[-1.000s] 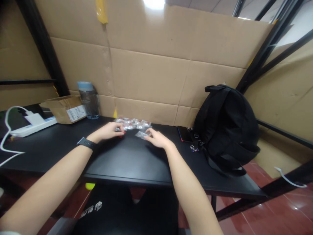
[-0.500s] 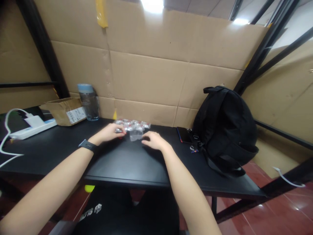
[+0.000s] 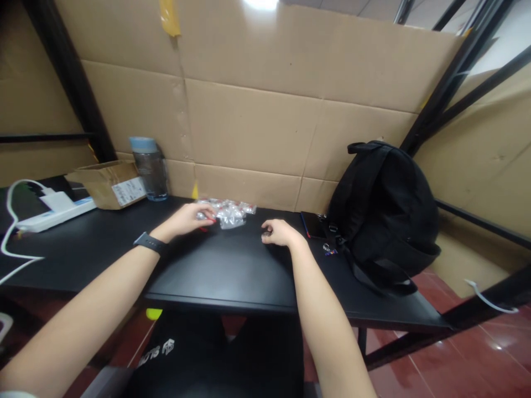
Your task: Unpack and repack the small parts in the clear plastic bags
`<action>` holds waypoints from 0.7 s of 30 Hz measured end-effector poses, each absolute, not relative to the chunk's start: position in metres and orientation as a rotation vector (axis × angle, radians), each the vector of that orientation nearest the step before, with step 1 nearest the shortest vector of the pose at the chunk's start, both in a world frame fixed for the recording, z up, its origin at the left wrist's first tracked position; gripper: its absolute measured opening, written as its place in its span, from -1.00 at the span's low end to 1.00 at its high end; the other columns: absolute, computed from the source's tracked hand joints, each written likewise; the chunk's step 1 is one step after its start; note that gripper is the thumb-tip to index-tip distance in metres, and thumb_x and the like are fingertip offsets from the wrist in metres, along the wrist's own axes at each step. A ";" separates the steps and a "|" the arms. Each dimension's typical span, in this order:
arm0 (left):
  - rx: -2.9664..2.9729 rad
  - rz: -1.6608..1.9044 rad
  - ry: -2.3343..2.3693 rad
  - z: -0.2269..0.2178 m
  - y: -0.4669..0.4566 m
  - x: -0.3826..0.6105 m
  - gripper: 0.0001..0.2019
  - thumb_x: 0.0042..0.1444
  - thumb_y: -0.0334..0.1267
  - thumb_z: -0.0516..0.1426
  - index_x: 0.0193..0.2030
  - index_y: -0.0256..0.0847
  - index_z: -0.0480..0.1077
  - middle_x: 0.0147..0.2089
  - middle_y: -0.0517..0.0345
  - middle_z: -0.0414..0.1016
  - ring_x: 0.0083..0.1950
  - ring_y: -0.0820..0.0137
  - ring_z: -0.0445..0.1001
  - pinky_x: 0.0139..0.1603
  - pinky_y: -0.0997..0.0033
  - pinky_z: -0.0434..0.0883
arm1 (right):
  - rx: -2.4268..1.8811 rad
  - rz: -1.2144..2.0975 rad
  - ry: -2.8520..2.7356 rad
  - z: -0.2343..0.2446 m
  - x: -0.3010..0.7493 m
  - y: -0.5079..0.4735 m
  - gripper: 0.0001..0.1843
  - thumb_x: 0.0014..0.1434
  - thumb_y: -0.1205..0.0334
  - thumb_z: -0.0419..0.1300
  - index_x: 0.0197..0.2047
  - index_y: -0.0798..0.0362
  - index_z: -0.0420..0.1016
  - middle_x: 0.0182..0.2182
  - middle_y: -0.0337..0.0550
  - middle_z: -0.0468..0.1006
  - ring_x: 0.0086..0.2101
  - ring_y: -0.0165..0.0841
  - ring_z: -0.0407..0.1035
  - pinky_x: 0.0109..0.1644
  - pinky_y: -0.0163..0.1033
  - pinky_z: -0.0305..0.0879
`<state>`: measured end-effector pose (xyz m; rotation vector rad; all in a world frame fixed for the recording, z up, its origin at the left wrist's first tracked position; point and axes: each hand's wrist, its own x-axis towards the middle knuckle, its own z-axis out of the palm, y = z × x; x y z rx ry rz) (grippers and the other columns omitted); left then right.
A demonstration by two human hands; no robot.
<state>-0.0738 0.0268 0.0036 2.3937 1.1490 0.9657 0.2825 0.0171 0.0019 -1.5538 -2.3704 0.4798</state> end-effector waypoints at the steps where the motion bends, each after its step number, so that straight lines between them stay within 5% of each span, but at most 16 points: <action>1: 2.390 0.966 1.150 0.004 0.027 -0.074 -0.72 0.09 -0.06 0.28 -0.12 -0.16 0.53 -0.22 0.12 0.66 -0.16 0.26 0.62 -0.04 0.32 0.47 | -1.562 0.474 -2.369 0.002 0.283 0.017 -0.44 -0.03 0.16 0.43 0.08 0.05 0.58 -0.15 -0.08 0.62 -0.26 -0.32 0.51 -0.14 -0.28 0.37; 21: 2.385 0.952 1.102 0.004 0.021 -0.066 -0.77 0.15 -0.05 0.26 -0.19 -0.15 0.56 -0.21 0.12 0.67 -0.17 0.28 0.64 -0.05 0.33 0.51 | -1.295 0.251 -2.329 -0.004 0.266 0.017 -0.45 -0.21 0.36 0.43 -0.05 -0.01 0.64 -0.15 -0.13 0.52 -0.29 -0.36 0.41 -0.17 -0.27 0.35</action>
